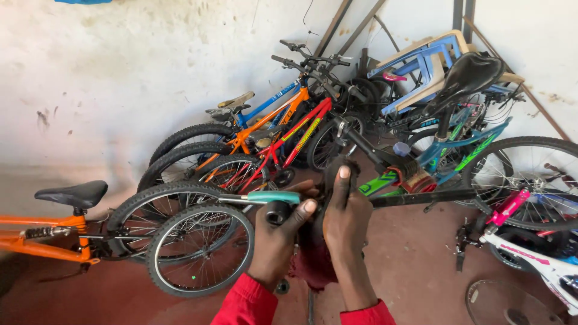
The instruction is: Repairing and assembling components on a bicycle handlebar using tools
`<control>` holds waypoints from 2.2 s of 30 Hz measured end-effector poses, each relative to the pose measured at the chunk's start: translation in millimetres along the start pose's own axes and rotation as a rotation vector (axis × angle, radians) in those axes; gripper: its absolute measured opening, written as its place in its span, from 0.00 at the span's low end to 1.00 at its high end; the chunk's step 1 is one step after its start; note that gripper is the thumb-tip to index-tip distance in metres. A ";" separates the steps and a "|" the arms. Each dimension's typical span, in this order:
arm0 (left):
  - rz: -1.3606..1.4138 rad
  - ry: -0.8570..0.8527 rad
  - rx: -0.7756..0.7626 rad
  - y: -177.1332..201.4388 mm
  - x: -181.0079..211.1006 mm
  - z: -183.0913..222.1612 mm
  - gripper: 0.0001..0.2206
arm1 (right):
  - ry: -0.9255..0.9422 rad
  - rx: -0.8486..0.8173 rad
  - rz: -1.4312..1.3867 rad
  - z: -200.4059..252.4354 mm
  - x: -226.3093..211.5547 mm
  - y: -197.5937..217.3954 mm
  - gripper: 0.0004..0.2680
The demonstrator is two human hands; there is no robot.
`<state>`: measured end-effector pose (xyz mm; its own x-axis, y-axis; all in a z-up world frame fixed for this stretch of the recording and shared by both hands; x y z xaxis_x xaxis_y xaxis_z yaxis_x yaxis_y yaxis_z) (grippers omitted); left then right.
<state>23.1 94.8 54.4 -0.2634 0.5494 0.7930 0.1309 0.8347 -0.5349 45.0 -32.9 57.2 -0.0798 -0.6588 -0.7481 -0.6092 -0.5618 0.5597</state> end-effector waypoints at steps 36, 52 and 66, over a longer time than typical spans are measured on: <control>0.268 -0.025 0.195 -4.6 12.7 -9.8 0.16 | -0.023 0.536 -0.798 10.1 27.1 23.9 0.12; 0.221 -0.200 0.167 -19.7 -15.2 -12.3 0.06 | -0.167 0.135 -0.832 16.9 -5.1 -5.2 0.18; 0.359 -0.099 0.030 -22.8 1.9 -9.8 0.15 | -0.014 0.067 -0.973 5.0 17.0 0.1 0.10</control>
<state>28.9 77.2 71.0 -0.2976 0.7992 0.5222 0.2041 0.5876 -0.7830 39.7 -41.6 42.7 0.4725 0.0840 -0.8773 -0.4574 -0.8275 -0.3256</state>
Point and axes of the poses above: each hand's wrist, its own z-axis away from the middle knuckle, its own y-axis out of the back of the hand, x = y × z, the point moved 4 cm from there along -z, towards the middle knuckle, and after that the axes turned 4 degrees about z, right-handed, at the moved point
